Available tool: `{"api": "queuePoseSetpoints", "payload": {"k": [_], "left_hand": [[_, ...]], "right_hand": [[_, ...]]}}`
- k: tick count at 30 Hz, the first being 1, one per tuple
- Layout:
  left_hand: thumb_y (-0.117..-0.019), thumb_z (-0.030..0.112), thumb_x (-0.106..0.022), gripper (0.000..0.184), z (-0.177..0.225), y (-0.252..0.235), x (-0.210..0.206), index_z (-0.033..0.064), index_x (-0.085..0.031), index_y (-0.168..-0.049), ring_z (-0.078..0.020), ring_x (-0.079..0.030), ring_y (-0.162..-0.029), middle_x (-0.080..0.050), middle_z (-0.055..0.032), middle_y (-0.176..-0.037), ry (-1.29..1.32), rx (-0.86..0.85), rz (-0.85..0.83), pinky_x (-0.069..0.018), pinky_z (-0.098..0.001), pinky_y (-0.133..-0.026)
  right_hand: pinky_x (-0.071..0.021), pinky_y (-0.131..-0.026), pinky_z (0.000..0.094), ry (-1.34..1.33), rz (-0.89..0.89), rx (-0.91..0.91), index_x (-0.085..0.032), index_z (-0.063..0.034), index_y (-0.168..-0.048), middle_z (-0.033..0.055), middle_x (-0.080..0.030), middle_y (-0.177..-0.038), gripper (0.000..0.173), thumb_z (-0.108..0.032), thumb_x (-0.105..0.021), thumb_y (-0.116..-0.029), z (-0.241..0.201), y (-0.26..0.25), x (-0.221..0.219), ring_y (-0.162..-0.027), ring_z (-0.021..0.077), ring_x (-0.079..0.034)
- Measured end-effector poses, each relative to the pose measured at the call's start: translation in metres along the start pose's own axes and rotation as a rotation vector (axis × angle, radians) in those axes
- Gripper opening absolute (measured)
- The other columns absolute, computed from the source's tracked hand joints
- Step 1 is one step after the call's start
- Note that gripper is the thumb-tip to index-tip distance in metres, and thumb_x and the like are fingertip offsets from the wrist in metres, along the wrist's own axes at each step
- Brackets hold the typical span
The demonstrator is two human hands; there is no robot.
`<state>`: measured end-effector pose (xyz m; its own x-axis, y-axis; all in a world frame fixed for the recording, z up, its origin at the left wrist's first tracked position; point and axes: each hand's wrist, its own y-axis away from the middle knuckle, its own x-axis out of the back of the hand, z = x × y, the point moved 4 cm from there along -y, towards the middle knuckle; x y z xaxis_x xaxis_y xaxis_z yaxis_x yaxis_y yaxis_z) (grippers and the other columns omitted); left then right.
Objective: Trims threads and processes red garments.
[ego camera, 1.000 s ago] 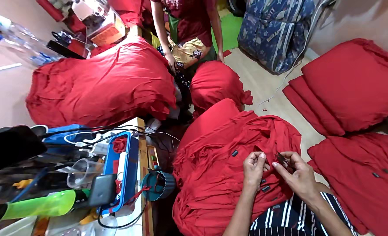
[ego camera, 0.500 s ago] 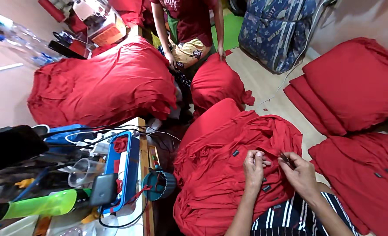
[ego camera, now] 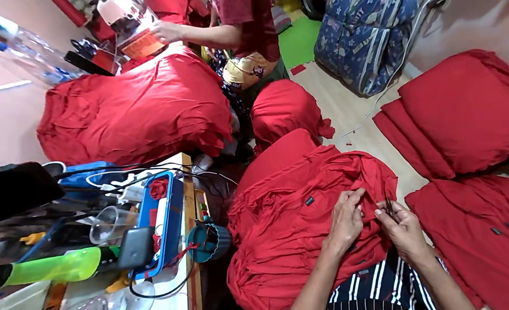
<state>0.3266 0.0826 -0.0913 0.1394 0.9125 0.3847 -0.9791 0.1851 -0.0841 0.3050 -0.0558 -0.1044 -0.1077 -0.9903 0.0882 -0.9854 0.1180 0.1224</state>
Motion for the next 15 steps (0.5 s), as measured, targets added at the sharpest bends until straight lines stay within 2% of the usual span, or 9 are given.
{"api": "queuePoseSetpoints", "payload": {"k": [2, 4, 6, 8, 12, 15], "left_hand": [[-0.0937, -0.006, -0.054, 0.039, 0.001, -0.002, -0.003, -0.0076, -0.062, -0.132, -0.0361, -0.064, -0.114, -0.062, -0.0288, -0.127, -0.047, -0.032, 0.012, -0.0524, -0.0448, -0.098], [-0.0921, -0.003, -0.058, 0.039, 0.001, -0.002, -0.003, -0.0073, -0.064, -0.130, -0.0356, -0.065, -0.109, -0.063, -0.0281, -0.123, -0.075, -0.062, 0.018, -0.0540, -0.0447, -0.094], [-0.0891, -0.003, -0.060, 0.040, 0.000, -0.003, -0.001, -0.0073, -0.065, -0.128, -0.0341, -0.065, -0.106, -0.063, -0.0277, -0.122, -0.086, -0.087, -0.004, -0.0543, -0.0433, -0.092], [-0.0866, -0.003, -0.059, 0.043, 0.000, -0.004, 0.003, -0.0079, -0.065, -0.129, -0.0346, -0.064, -0.111, -0.062, -0.0284, -0.124, -0.073, -0.102, -0.038, -0.0528, -0.0433, -0.095], [-0.0866, -0.001, -0.059, 0.043, -0.005, -0.008, 0.010, -0.0084, -0.065, -0.128, -0.0349, -0.062, -0.115, -0.063, -0.0278, -0.124, -0.045, -0.111, -0.086, -0.0502, -0.0446, -0.100], [-0.0901, -0.002, -0.053, 0.040, -0.012, -0.008, 0.006, -0.0096, -0.065, -0.127, -0.0350, -0.062, -0.117, -0.064, -0.0280, -0.123, -0.019, -0.126, -0.095, -0.0488, -0.0447, -0.103]], "right_hand": [[-0.0470, -0.064, 0.0130, 0.001, 0.030, -0.009, -0.063, 0.0043, -0.110, -0.0020, -0.064, -0.089, 0.019, -0.001, -0.053, -0.0949, 0.001, 0.001, 0.001, -0.072, -0.0047, -0.058], [-0.0458, -0.061, 0.0126, -0.036, 0.020, -0.065, -0.064, 0.0053, -0.114, -0.0027, -0.065, -0.088, 0.023, 0.000, -0.052, -0.0950, 0.001, 0.002, 0.001, -0.068, -0.0052, -0.056], [-0.0343, -0.045, 0.0119, -0.168, 0.001, -0.199, -0.062, 0.0036, -0.116, -0.0082, -0.055, -0.068, 0.024, 0.005, -0.050, -0.0957, -0.002, 0.004, -0.002, -0.048, -0.0047, -0.041], [-0.0283, -0.038, 0.0119, -0.354, -0.064, -0.352, -0.058, -0.0021, -0.118, -0.0105, -0.048, -0.057, 0.027, 0.007, -0.043, -0.0974, -0.005, 0.006, -0.005, -0.040, -0.0040, -0.033], [-0.0309, -0.037, 0.0106, -0.602, -0.134, -0.496, -0.057, -0.0077, -0.113, -0.0083, -0.055, -0.060, 0.030, 0.007, -0.034, -0.1008, 0.006, 0.006, -0.008, -0.039, -0.0050, -0.036], [-0.0296, -0.036, 0.0107, -0.645, -0.102, -0.533, -0.056, -0.0097, -0.106, -0.0089, -0.051, -0.056, 0.029, 0.007, -0.033, -0.1008, 0.011, 0.005, -0.009, -0.038, -0.0050, -0.035]]}}
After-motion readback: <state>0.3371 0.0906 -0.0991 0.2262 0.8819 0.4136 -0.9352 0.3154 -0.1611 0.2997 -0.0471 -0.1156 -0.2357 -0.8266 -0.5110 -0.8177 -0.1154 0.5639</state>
